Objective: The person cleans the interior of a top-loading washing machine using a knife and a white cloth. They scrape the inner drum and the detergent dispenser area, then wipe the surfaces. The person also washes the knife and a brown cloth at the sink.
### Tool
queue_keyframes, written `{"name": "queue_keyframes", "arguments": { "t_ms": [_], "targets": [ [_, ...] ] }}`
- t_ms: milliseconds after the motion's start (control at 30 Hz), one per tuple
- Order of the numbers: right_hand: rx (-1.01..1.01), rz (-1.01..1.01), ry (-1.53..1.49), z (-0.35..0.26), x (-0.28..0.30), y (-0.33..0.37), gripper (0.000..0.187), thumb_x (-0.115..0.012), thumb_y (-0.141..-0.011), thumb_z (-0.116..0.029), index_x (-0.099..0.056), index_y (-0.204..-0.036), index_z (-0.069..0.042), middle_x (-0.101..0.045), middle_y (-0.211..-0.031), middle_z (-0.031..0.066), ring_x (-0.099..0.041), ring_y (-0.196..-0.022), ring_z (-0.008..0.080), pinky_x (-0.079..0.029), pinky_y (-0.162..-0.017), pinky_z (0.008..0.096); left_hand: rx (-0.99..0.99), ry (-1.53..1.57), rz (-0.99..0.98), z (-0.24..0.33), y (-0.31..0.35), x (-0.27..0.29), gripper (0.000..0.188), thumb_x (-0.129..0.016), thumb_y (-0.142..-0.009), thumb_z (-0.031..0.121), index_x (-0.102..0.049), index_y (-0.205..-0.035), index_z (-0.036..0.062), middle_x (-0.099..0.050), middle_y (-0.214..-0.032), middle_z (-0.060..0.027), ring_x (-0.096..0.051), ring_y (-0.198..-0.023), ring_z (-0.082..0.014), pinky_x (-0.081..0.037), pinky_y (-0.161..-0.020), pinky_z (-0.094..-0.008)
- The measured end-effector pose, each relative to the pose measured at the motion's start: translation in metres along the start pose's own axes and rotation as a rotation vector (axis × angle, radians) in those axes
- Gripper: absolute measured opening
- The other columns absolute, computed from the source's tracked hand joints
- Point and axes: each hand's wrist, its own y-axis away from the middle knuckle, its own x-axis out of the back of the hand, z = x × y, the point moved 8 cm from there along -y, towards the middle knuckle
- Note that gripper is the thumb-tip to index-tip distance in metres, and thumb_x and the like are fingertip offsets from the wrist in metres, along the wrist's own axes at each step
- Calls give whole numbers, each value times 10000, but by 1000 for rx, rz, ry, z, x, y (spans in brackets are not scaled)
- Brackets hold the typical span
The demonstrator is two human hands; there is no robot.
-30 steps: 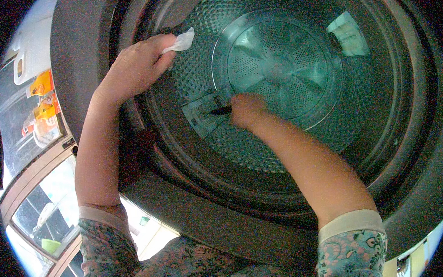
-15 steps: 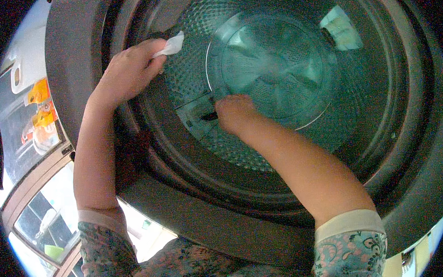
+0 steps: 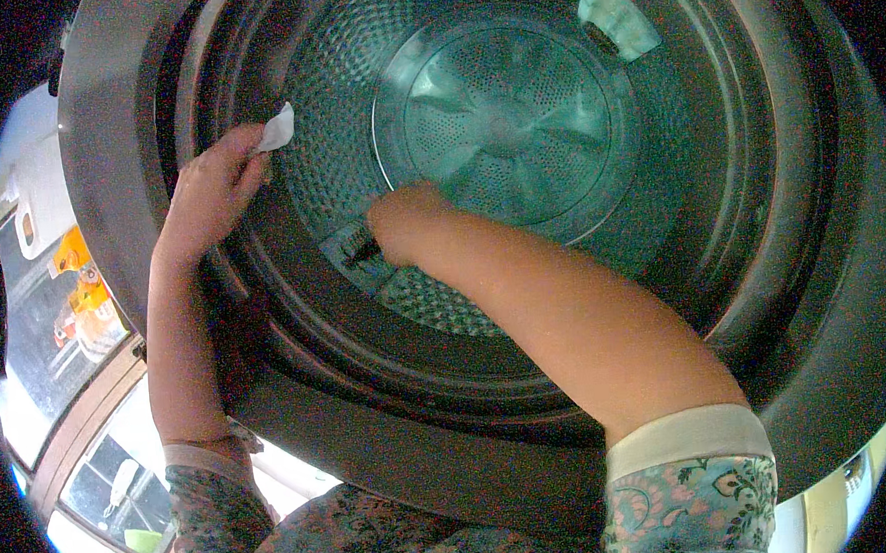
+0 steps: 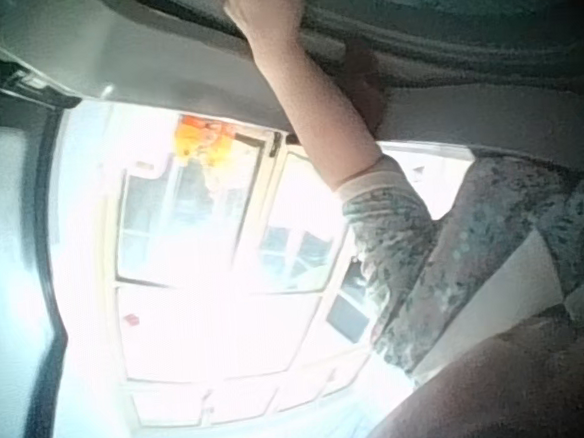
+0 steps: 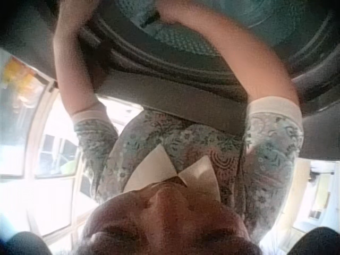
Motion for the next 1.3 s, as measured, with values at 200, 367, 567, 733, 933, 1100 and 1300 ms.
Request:
{"name": "queue_keyframes", "arguments": {
  "t_ms": [200, 367, 567, 733, 933, 1100, 1300],
  "targets": [
    [-27, 44, 113, 4, 31, 21, 230, -557, -735, -125, -682, -927, -133, -654, -919, 135, -620, -909, 308, -490, -738, 455, -132, 190, -136, 15, 4, -22, 287, -453, -883, 149, -509, -1150, 60, -521, -1060, -180, -519, -1025, -336, -415, -872, -420],
    [-103, 188, 161, 25, 110, 79, 175, -562, -740, -99, -677, -872, -95, -653, -877, 146, -620, -879, 334, -477, -770, 452, -311, -31, -438, 27, 16, -96, 315, -462, -821, 63, -541, -1123, 24, -527, -1107, -183, -527, -1055, -343, -430, -891, -421],
    [-331, 351, 372, 58, 156, 195, 170, -585, -786, -112, -656, -940, -121, -632, -847, 125, -615, -851, 315, -471, -743, 458, 16, -35, -720, 23, -7, -190, 279, -552, -781, 56, -636, -1046, 84, -618, -1068, -150, -597, -983, -326, -475, -819, -422],
    [-429, 422, 516, 24, 153, 263, 189, -566, -763, -76, -652, -927, -111, -631, -883, 95, -599, -927, 262, -474, -787, 390, -300, -499, -832, 29, 8, -204, 277, -606, -752, 96, -674, -1019, 70, -627, -1115, -108, -610, -994, -285, -490, -794, -400],
    [-334, 457, 686, -2, 99, 282, 224, -556, -720, -86, -646, -920, -135, -615, -850, 50, -558, -919, 227, -418, -834, 349, -289, -488, -757, 28, 15, -234, 265, -629, -731, 105, -690, -987, 72, -647, -1079, -78, -617, -984, -264, -504, -781, -387],
    [-331, 443, 648, 24, 98, 264, 269, -614, -721, -105, -661, -986, -120, -594, -790, 52, -533, -860, 228, -390, -845, 363, -434, -573, -777, 45, 9, -241, 268, -654, -713, 156, -700, -975, 117, -655, -1048, -80, -621, -956, -277, -505, -788, -383],
    [-281, 434, 618, 25, 98, 258, 274, -640, -737, -124, -651, -1010, -93, -606, -817, 72, -535, -884, 251, -387, -854, 376, -603, -660, -807, 49, 20, -286, 282, -653, -718, 225, -695, -986, 146, -639, -1078, -97, -606, -974, -285, -496, -795, -392]
  ]
}}
